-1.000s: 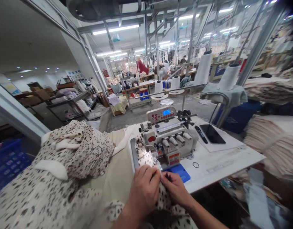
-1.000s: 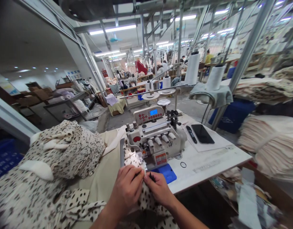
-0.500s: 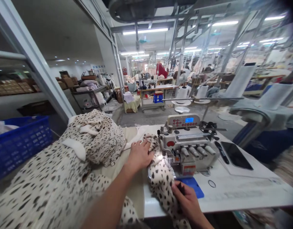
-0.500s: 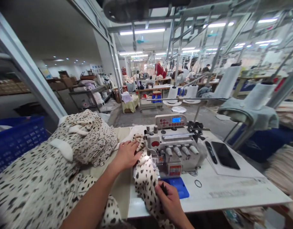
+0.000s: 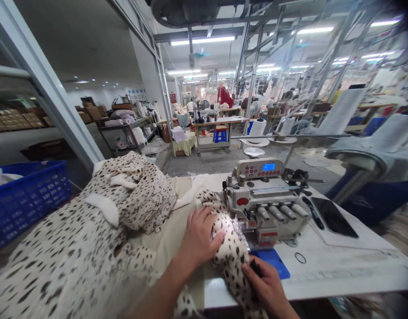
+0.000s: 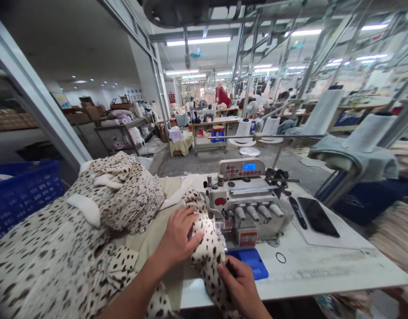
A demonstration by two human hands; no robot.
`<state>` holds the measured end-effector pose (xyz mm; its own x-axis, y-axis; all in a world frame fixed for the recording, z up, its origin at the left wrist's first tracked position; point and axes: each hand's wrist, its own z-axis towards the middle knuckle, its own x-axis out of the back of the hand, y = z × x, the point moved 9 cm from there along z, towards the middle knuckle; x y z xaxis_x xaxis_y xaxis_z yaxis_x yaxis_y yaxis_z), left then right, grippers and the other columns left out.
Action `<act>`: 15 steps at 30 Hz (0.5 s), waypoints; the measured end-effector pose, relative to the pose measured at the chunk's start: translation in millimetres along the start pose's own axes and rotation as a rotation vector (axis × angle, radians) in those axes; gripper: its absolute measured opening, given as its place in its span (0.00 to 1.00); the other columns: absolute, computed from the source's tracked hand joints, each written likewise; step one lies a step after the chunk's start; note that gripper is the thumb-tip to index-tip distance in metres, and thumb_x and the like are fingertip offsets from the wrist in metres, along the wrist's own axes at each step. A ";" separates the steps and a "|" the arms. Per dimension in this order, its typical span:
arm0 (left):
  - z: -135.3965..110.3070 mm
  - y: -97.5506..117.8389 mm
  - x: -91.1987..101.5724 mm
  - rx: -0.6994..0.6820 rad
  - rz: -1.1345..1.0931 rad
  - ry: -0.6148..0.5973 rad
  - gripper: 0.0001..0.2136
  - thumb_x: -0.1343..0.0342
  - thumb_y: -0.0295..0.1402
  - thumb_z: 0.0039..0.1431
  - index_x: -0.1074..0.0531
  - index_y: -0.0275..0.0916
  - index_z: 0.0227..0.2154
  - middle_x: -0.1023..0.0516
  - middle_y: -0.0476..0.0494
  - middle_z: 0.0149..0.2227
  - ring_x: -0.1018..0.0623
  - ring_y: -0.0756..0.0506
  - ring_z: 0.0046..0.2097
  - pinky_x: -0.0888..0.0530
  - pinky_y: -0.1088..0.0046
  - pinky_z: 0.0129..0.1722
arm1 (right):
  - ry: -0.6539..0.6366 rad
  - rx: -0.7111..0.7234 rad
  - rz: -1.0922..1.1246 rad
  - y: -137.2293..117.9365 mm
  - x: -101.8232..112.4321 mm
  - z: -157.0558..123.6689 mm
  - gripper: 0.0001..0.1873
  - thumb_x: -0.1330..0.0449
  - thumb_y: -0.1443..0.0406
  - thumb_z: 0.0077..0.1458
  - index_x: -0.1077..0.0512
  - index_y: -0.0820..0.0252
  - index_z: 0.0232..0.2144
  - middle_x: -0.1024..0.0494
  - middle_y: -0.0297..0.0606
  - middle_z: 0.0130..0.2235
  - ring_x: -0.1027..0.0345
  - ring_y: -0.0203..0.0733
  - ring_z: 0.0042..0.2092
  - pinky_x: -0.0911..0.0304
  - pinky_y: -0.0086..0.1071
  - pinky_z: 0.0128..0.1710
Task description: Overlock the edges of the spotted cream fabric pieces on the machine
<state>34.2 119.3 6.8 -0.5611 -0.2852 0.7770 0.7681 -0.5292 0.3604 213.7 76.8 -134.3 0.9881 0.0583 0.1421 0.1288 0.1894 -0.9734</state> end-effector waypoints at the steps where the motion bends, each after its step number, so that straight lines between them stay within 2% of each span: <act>1: 5.8 -2.7 3.5 0.005 -0.062 0.009 0.13 0.42 0.36 0.59 0.24 0.42 0.47 0.25 0.38 0.56 0.29 0.34 0.59 0.38 0.49 0.63 | -0.003 0.005 -0.006 -0.7 0.0 -0.3 0.21 0.41 0.49 0.61 0.21 0.60 0.31 0.20 0.39 0.30 0.29 0.44 0.33 0.33 0.31 0.34; 3: 24.7 -16.9 8.5 0.073 -0.219 0.026 0.09 0.45 0.34 0.61 0.22 0.42 0.42 0.22 0.39 0.51 0.27 0.38 0.56 0.36 0.55 0.62 | 0.004 0.016 -0.023 -3.0 0.6 -0.7 0.21 0.41 0.49 0.61 0.22 0.60 0.30 0.21 0.38 0.28 0.30 0.43 0.32 0.33 0.30 0.33; 5: 49.4 -41.1 6.7 0.189 -0.353 0.040 0.10 0.47 0.32 0.62 0.22 0.42 0.42 0.22 0.39 0.49 0.26 0.39 0.55 0.36 0.58 0.61 | 0.011 0.025 -0.033 -5.5 0.8 -0.8 0.21 0.41 0.49 0.61 0.22 0.60 0.29 0.22 0.37 0.28 0.31 0.42 0.31 0.34 0.30 0.33; 7: 73.3 -67.0 -1.6 0.275 -0.402 0.046 0.11 0.46 0.31 0.60 0.23 0.41 0.44 0.22 0.38 0.50 0.27 0.39 0.56 0.35 0.59 0.60 | 0.012 0.028 -0.037 -7.3 0.2 -0.4 0.22 0.42 0.49 0.61 0.23 0.60 0.28 0.22 0.37 0.27 0.31 0.42 0.31 0.34 0.29 0.32; 9: 88.0 -93.0 -16.9 0.368 -0.464 0.018 0.12 0.41 0.31 0.55 0.23 0.39 0.42 0.19 0.39 0.44 0.24 0.39 0.50 0.30 0.62 0.54 | 0.015 0.030 -0.037 -7.6 -0.3 0.2 0.23 0.42 0.48 0.61 0.23 0.60 0.28 0.22 0.37 0.27 0.31 0.42 0.30 0.34 0.29 0.32; 12: 86.1 -121.7 -39.9 0.490 -0.597 -0.052 0.12 0.34 0.32 0.45 0.22 0.37 0.36 0.20 0.45 0.30 0.22 0.44 0.34 0.26 0.70 0.36 | 0.022 0.042 -0.049 -6.5 -0.2 0.7 0.23 0.43 0.48 0.62 0.23 0.60 0.27 0.23 0.37 0.26 0.32 0.41 0.29 0.34 0.29 0.30; 15: 65.4 -137.2 -43.7 0.575 -0.734 -0.038 0.13 0.31 0.34 0.40 0.24 0.35 0.31 0.24 0.50 0.24 0.27 0.50 0.25 0.33 0.77 0.26 | 0.015 0.055 -0.084 -6.3 -0.6 0.7 0.23 0.44 0.49 0.62 0.24 0.60 0.27 0.23 0.37 0.26 0.31 0.42 0.29 0.34 0.29 0.30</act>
<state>-26.5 256.6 -42.8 -0.9638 -0.0049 0.2664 0.2658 -0.0867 0.9601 212.3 76.2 -128.1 0.9751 0.0257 0.2202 0.2073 0.2464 -0.9467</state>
